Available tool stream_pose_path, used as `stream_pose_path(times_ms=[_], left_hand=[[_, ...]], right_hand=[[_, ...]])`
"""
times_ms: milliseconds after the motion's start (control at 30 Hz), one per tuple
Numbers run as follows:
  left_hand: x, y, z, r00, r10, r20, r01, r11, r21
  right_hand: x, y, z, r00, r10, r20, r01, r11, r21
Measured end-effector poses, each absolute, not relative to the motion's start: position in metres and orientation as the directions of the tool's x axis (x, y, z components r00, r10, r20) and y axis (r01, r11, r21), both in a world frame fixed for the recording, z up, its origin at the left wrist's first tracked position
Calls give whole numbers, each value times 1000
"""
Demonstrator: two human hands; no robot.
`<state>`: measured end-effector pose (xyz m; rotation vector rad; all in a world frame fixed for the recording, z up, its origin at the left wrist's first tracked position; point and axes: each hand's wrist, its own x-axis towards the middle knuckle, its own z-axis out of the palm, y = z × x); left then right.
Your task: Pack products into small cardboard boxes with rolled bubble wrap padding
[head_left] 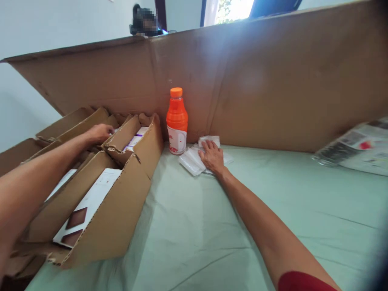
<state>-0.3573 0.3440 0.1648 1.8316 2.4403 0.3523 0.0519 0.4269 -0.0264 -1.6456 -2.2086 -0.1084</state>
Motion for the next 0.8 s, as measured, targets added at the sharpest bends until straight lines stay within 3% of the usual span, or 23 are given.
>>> stream_pose_path(times_ms=[100,200,267,300,333,400,467,533,667,733,800], left_hand=[[-353,325,196,-361,910,202,928,329,178],[-333,296,225,-364,846,389,924,277,264],[-307,277,235,-321,823,469,913,137,384],[-291,269,235,-283,831,480,897,52,440],[-273,262,233,-239,846,477,872,-29,489],[-235,255,220,-122,876,466,814,-181,553],[-201,253,201,-16,892,452,704,-311,639],[-177,253,184,118,919,377,565,-374,735],[-187,247,181,147,921,361,594,-374,712],[-221,244,195,33,923,384,703,-295,647],[-268,246,210,-151,894,422,819,-125,559]], right_hand=[[54,425,-19,-245,918,311,929,314,-194],[56,422,3,-234,924,303,929,305,-210],[54,413,28,-178,915,363,894,304,-328],[50,405,42,-157,904,397,827,340,-448],[45,395,56,-156,896,416,700,397,-593],[28,368,83,-245,879,408,286,468,-836],[11,340,103,-377,838,394,-70,399,-914],[-2,321,112,-383,835,395,-220,333,-917],[4,348,108,-211,902,377,-176,345,-922],[19,385,98,-151,936,319,34,327,-944],[34,419,82,-22,962,271,409,256,-876]])
